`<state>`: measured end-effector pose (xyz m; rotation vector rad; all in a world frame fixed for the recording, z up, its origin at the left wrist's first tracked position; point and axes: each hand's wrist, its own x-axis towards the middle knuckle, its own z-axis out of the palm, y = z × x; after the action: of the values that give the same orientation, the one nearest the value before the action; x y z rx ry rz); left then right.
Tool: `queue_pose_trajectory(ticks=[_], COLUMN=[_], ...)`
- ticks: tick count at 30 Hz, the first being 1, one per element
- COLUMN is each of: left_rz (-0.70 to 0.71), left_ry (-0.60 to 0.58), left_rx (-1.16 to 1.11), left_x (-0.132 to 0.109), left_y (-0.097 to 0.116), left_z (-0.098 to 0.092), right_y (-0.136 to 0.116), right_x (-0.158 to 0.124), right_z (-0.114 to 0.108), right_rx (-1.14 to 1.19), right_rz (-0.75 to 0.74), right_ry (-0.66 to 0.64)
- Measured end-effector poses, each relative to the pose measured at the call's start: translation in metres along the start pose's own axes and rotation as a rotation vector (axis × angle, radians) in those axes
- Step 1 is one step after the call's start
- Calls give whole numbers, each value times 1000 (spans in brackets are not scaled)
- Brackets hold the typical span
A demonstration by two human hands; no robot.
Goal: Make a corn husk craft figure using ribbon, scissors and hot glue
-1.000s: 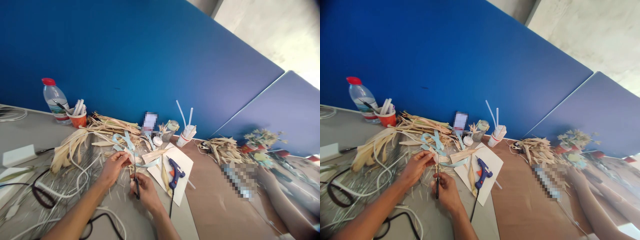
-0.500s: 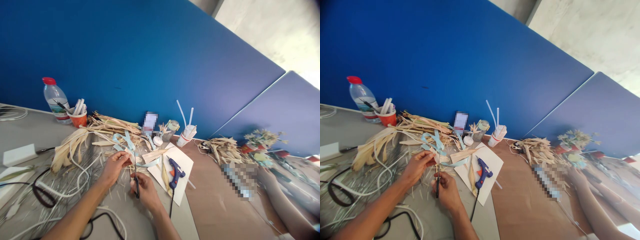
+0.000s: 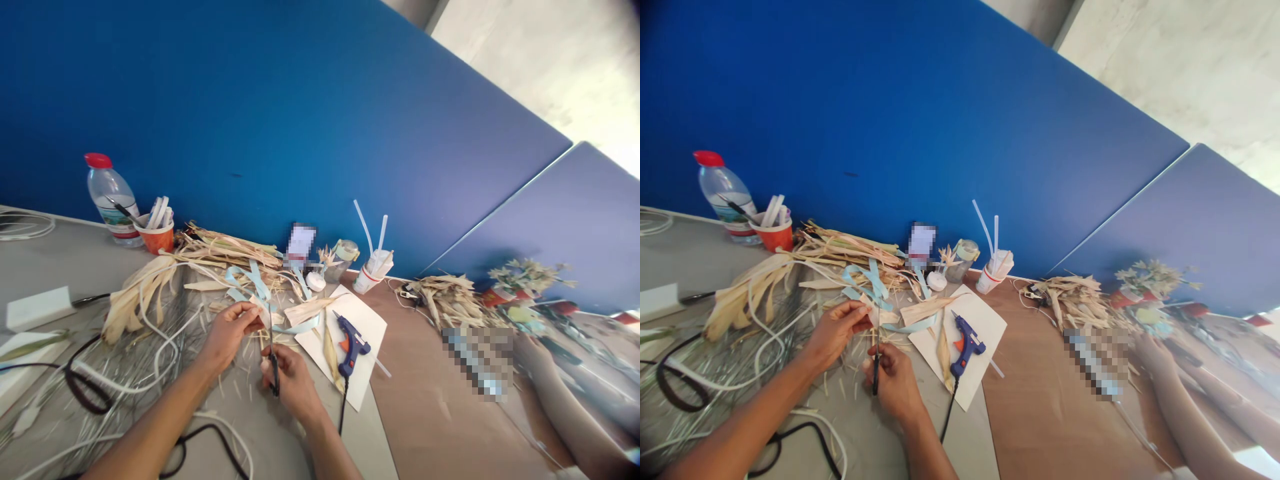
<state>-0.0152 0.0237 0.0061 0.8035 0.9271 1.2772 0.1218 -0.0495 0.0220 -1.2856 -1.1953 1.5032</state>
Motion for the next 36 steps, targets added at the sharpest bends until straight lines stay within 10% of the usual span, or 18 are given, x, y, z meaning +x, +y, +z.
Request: queue_pose_trajectory(ticks=[27, 36], left_rz=[38, 14], left_ry=[2, 68], left_rx=[-3, -8], left_x=[2, 4], left_y=[3, 10], left_z=[-3, -9], right_y=[7, -7], right_x=[1, -4], right_z=[-9, -28], right_rx=[95, 11], right_rz=[-5, 77], right_ry=[13, -170])
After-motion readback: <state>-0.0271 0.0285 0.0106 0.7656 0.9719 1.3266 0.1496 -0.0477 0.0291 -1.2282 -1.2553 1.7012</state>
